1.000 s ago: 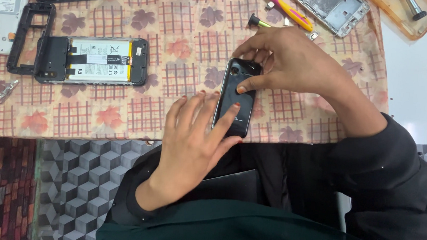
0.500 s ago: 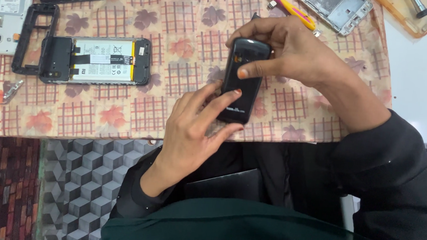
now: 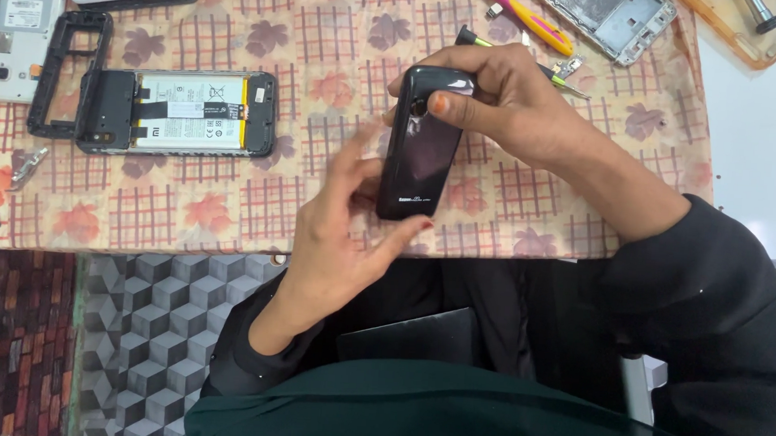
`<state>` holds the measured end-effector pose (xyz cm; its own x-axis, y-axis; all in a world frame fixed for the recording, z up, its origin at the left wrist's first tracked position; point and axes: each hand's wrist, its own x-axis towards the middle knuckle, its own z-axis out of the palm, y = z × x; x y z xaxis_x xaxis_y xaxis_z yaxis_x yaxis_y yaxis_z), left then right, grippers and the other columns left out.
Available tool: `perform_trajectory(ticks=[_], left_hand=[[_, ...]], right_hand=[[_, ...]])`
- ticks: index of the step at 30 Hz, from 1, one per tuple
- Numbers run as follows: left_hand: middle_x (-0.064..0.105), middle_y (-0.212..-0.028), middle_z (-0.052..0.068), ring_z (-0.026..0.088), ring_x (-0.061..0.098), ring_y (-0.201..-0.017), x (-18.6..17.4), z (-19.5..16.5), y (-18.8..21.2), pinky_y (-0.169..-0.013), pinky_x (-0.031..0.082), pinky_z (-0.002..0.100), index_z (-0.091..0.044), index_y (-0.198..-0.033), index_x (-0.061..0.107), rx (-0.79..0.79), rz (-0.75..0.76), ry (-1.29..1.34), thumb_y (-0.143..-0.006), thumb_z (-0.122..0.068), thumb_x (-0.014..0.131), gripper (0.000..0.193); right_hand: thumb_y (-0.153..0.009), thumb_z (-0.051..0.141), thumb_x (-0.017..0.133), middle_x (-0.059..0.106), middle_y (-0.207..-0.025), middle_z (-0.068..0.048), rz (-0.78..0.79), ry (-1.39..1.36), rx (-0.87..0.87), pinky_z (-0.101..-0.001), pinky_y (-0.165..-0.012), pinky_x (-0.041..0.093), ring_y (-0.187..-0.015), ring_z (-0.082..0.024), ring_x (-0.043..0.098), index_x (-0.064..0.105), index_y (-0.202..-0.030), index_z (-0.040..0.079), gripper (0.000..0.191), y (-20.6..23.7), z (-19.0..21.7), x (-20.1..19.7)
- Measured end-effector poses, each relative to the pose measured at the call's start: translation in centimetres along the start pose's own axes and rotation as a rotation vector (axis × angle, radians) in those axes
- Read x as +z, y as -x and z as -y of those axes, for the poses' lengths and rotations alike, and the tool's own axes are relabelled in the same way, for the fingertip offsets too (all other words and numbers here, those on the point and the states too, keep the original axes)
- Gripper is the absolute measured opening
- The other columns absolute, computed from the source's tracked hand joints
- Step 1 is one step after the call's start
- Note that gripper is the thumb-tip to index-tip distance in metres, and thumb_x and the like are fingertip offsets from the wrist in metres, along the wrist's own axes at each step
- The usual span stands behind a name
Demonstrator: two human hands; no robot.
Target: The person disassembles and reassembles mobile phones on a workbench. They use a screwdriver to remove screws from circuit boards, detach back covers, and handle batteries and phone frames. The person then reassembles the phones by aligning components and securing them with screws.
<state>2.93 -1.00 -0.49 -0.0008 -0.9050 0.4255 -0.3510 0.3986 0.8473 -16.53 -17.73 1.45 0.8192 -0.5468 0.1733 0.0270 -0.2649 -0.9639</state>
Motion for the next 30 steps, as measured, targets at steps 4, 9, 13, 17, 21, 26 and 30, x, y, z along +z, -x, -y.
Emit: perform_trajectory(ticks=[4,9,13,17,21,26,30], left_hand=[[0.079,-0.105,0.010,0.011,0.078,-0.085,-0.4,0.1,-0.2,-0.072,0.060,0.024,-0.003,-0.147,0.044,-0.233,0.054,0.120,-0.097,-0.016,0.071,0.058],[0.080,-0.102,0.011,0.011,0.077,-0.084,-0.5,0.7,0.0,-0.072,0.061,0.024,0.001,-0.136,0.060,-0.175,0.023,0.058,-0.102,-0.014,0.069,0.037],[0.079,-0.093,0.011,0.011,0.073,-0.076,-0.2,1.0,0.4,-0.068,0.056,0.023,0.001,-0.130,0.066,-0.210,-0.017,0.015,-0.100,-0.013,0.069,0.033],[0.079,-0.094,0.011,0.011,0.072,-0.077,-0.2,1.2,0.5,-0.068,0.056,0.024,0.002,-0.130,0.065,-0.189,-0.030,0.015,-0.103,-0.014,0.067,0.031],[0.078,-0.101,0.011,0.012,0.076,-0.089,-0.2,1.2,0.3,-0.076,0.059,0.026,0.002,-0.134,0.063,-0.112,-0.053,0.042,-0.107,-0.014,0.063,0.031],[0.076,-0.101,0.010,0.013,0.074,-0.089,-0.4,0.7,-0.1,-0.072,0.058,0.026,0.000,-0.136,0.057,-0.266,-0.044,0.171,-0.105,-0.017,0.062,0.036],[0.075,-0.106,0.007,0.010,0.075,-0.091,-1.6,0.0,0.0,-0.069,0.056,0.024,-0.003,-0.134,0.051,-0.210,0.021,0.129,-0.106,-0.022,0.059,0.035]], right_hand=[[-0.105,0.025,0.069,0.076,-0.116,-0.015,-0.003,-0.024,-0.082,-0.0378,-0.104,0.064,-0.112,-0.023,0.077,0.066,-0.130,-0.003,0.037,0.1,-0.2,0.3],[-0.106,0.027,0.070,0.076,-0.117,-0.016,-0.048,0.039,-0.138,-0.0377,-0.103,0.064,-0.111,-0.024,0.076,0.068,-0.131,-0.003,0.040,0.1,-0.3,0.5],[-0.102,0.028,0.070,0.075,-0.122,-0.017,0.054,-0.063,-0.034,-0.0398,-0.103,0.066,-0.116,-0.025,0.077,0.065,-0.134,-0.002,0.045,0.1,0.1,-0.1],[-0.096,0.018,0.078,0.070,-0.135,-0.021,0.184,-0.075,-0.036,-0.0424,-0.106,0.063,-0.124,-0.028,0.071,0.062,-0.139,-0.003,0.051,0.2,0.3,-0.2],[-0.081,0.012,0.084,0.078,-0.113,-0.014,0.179,0.036,0.457,-0.0415,-0.070,0.069,-0.097,-0.022,0.081,0.060,-0.130,0.004,0.055,0.1,0.0,1.2],[-0.079,0.011,0.087,0.077,-0.104,-0.011,0.166,0.236,0.144,-0.0327,-0.076,0.064,-0.091,-0.018,0.077,0.063,-0.121,0.001,0.049,0.4,-0.1,2.0],[-0.088,0.012,0.083,0.074,-0.108,-0.012,0.150,0.150,0.014,-0.0312,-0.085,0.065,-0.099,-0.018,0.075,0.057,-0.127,-0.001,0.050,0.5,-0.2,1.5]])
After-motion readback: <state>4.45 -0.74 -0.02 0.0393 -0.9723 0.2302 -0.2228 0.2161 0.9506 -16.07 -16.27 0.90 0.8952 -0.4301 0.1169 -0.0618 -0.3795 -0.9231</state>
